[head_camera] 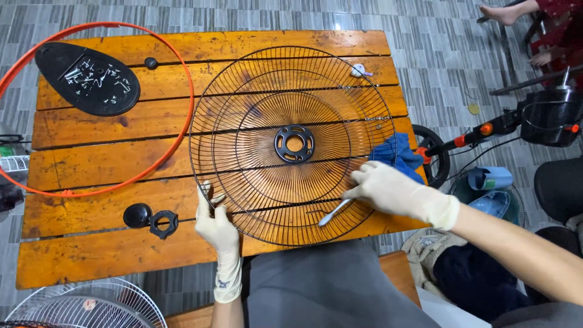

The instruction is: Cleaning a fan grill using a toothbrush

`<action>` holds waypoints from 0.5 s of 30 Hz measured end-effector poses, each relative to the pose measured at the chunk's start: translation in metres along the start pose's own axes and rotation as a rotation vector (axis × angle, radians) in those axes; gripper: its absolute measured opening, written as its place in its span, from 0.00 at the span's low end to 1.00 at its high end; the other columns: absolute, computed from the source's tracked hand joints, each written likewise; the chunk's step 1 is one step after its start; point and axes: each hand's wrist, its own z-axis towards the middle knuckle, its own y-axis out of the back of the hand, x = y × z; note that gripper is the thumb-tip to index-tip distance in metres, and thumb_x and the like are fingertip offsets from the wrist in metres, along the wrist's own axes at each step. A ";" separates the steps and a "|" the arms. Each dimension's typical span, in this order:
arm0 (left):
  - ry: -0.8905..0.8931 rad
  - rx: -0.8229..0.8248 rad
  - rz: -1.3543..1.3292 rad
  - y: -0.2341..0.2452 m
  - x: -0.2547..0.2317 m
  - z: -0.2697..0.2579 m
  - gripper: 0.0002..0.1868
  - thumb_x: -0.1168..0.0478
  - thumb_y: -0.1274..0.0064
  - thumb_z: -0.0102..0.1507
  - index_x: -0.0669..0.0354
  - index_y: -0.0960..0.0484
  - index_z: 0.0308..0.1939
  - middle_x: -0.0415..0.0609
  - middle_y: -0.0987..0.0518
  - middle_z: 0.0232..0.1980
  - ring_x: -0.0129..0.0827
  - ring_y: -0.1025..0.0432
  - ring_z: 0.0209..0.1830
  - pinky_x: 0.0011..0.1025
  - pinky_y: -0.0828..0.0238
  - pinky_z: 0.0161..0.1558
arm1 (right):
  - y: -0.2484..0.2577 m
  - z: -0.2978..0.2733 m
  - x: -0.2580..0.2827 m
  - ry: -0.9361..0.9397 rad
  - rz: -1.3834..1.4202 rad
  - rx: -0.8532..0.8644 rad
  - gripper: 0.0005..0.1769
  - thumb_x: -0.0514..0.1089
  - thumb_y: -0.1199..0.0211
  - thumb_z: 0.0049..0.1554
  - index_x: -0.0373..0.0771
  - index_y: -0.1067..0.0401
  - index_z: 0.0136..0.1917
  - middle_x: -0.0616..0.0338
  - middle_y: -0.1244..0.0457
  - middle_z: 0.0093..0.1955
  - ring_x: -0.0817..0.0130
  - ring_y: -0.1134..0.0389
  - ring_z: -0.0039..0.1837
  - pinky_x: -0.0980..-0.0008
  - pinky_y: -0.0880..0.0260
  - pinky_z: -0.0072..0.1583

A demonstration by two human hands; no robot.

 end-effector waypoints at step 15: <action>0.033 -0.030 0.074 0.000 -0.016 -0.001 0.38 0.70 0.50 0.54 0.55 0.24 0.70 0.53 0.16 0.54 0.43 0.23 0.54 0.40 0.34 0.62 | -0.001 0.057 0.041 0.058 0.181 0.072 0.11 0.49 0.39 0.61 0.59 0.19 0.55 0.64 0.32 0.42 0.66 0.30 0.47 0.62 0.32 0.57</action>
